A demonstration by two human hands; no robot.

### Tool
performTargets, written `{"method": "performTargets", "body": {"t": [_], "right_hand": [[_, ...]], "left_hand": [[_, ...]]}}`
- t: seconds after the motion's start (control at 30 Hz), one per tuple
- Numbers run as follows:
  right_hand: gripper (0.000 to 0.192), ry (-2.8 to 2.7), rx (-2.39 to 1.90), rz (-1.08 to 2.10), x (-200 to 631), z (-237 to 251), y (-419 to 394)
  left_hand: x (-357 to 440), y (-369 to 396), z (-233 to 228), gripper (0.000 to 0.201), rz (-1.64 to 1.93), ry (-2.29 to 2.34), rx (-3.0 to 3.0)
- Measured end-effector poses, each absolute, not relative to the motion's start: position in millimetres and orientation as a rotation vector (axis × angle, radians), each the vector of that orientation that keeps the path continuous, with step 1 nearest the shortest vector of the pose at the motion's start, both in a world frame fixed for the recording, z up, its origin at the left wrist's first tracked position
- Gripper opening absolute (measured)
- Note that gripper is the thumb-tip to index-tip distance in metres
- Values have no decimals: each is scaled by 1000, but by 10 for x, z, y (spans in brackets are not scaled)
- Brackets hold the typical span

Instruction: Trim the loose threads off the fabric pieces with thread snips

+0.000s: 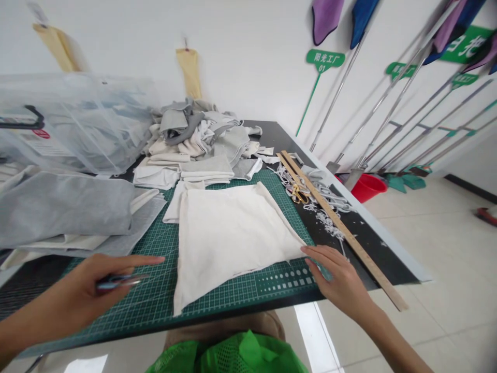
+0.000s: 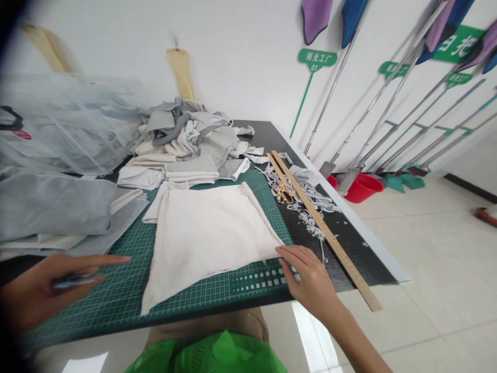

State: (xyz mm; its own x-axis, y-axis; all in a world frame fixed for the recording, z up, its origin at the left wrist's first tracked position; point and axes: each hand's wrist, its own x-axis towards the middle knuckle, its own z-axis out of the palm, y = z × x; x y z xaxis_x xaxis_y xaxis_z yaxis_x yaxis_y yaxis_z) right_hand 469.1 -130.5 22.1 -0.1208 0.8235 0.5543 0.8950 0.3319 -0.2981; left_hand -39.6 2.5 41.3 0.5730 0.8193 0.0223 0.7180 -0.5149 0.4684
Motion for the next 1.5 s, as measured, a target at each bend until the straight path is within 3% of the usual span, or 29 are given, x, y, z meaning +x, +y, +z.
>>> {"method": "performTargets", "body": {"t": [0.13,0.3,0.43,0.6,0.73,1.03,1.3,1.5], "right_hand": [[33,-1657,-1660,-12,4530,202,-1416],[15,-1607,-1782,85,4382,104,-1411],[22,-1522,-1948,-23,4227,-46,-1372],[17,-1481,-2001,-156,4036,-177,-1282],[19,-1487,-1869,-178,4034,-221,-1287],[16,-1408,-1789,20,4174,-184,-1445],[8,-1450,-1845,-130,4033,-217,-1329],[11,-1383,-1729,-73,3994,-236,-1350]], "left_hand": [[-254,-190,320,36,574,1332,2226],[345,-571,80,53,575,1261,2351],[955,-764,90,63,550,1090,2618],[1600,-715,250,59,89,1337,2709],[1908,-577,250,49,63,1406,2695],[2063,-467,193,40,74,1495,2639],[1991,-585,202,42,113,1538,2622],[1959,-822,254,47,496,1429,2196]]}}
